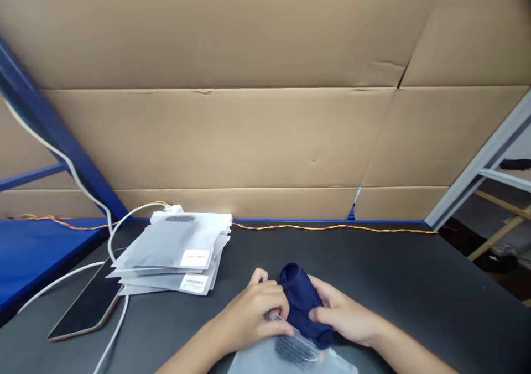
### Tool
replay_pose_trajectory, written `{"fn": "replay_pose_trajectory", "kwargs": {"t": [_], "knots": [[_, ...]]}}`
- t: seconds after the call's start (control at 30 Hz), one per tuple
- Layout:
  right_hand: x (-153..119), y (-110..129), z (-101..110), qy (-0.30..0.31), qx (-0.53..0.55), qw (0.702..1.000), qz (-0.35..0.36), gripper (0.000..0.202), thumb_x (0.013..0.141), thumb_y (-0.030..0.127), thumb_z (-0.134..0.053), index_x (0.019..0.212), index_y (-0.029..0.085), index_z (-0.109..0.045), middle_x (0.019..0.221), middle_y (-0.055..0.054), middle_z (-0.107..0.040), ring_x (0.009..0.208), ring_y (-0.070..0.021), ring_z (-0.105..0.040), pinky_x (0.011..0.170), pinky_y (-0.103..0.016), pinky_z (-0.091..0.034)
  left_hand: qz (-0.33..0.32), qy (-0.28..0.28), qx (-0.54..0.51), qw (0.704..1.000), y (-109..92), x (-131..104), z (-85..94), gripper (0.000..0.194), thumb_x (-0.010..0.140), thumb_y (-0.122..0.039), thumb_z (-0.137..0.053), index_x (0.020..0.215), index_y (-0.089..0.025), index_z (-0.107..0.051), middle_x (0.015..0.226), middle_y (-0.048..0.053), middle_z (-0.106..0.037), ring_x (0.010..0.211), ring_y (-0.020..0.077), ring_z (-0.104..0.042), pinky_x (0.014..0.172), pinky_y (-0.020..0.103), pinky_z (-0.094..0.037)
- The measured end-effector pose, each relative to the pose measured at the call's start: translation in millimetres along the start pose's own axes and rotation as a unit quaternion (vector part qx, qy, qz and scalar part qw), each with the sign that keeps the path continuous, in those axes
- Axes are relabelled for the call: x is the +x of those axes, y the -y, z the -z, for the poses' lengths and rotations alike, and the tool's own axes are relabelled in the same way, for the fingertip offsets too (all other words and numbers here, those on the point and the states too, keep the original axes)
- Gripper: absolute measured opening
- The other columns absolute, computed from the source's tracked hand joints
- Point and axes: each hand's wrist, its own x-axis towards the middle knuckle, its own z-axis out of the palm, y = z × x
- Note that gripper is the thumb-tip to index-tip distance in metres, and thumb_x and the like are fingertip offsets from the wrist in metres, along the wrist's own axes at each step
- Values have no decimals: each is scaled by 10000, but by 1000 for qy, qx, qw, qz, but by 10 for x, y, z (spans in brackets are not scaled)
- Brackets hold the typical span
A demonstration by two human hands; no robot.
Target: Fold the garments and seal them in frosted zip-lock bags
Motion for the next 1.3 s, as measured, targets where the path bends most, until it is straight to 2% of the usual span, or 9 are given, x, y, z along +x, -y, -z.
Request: {"fn": "replay_pose_trajectory", "kwargs": {"t": [0.17,0.3,0.53,0.77,0.9,0.97,1.1,1.2,1.3], "knots": [[25,-13,-80,0,90,996,19,724,714,237,-807,1377,272,-517,1304,-47,-620,1240,-252,-548,1059,-393,-405,26,-15,5,1000,81,-3,49,380,890,-543,-646,755,-195,-579,731,-47,-607,699,130,-518,807,312,-284],[26,61,23,46,45,998,11,721,622,214,-867,1286,255,-589,1234,-30,-652,1192,-245,-565,1039,-369,-406,17,-1,20,1000,47,-8,79,390,887,-555,-638,750,-195,-574,708,-55,-593,687,126,-521,833,316,-280],[-31,169,193,47,-61,993,-87,491,525,60,-693,999,189,-680,856,57,-658,815,-151,-562,712,-220,-430,-26,41,25,999,-67,8,85,353,890,-529,-645,754,-204,-612,681,-59,-609,676,121,-533,857,309,-297],[-50,161,200,53,-132,988,-60,574,597,89,-652,1158,211,-656,972,46,-667,898,-179,-573,783,-252,-439,-13,35,17,999,20,5,92,355,899,-517,-650,738,-202,-619,678,-52,-613,676,121,-531,836,303,-308],[31,73,196,-36,-88,995,22,610,651,117,-635,1251,222,-605,1106,5,-673,1043,-217,-588,902,-307,-454,16,40,38,998,55,-10,101,274,897,-431,-694,771,-200,-618,722,-51,-617,707,124,-531,855,310,-291],[65,61,258,-120,-77,988,55,602,709,163,-603,1304,235,-547,1071,-5,-670,950,-209,-619,812,-313,-498,26,49,44,997,70,-24,122,218,886,-394,-715,808,-209,-629,744,-52,-626,726,129,-534,877,318,-279],[-8,126,552,-186,-199,962,14,486,818,252,-542,1303,246,-509,892,8,-645,626,-157,-569,544,-273,-465,51,61,46,996,101,-46,212,177,908,-347,-688,806,-214,-634,761,-48,-635,749,137,-544,904,330,-269],[-137,219,729,-222,-348,910,25,443,850,319,-582,1280,240,-510,1012,-34,-640,792,-198,-610,694,-325,-506,64,72,30,995,113,-50,281,184,929,-344,-661,803,-213,-635,782,-45,-644,761,136,-549,900,325,-280],[-225,330,676,-334,-460,813,124,391,858,369,-617,1210,223,-533,1044,-59,-606,941,-229,-574,838,-356,-465,68,80,10,994,108,-50,305,184,949,-350,-633,819,-220,-646,808,-40,-670,788,144,-537,881,315,-303]]}}
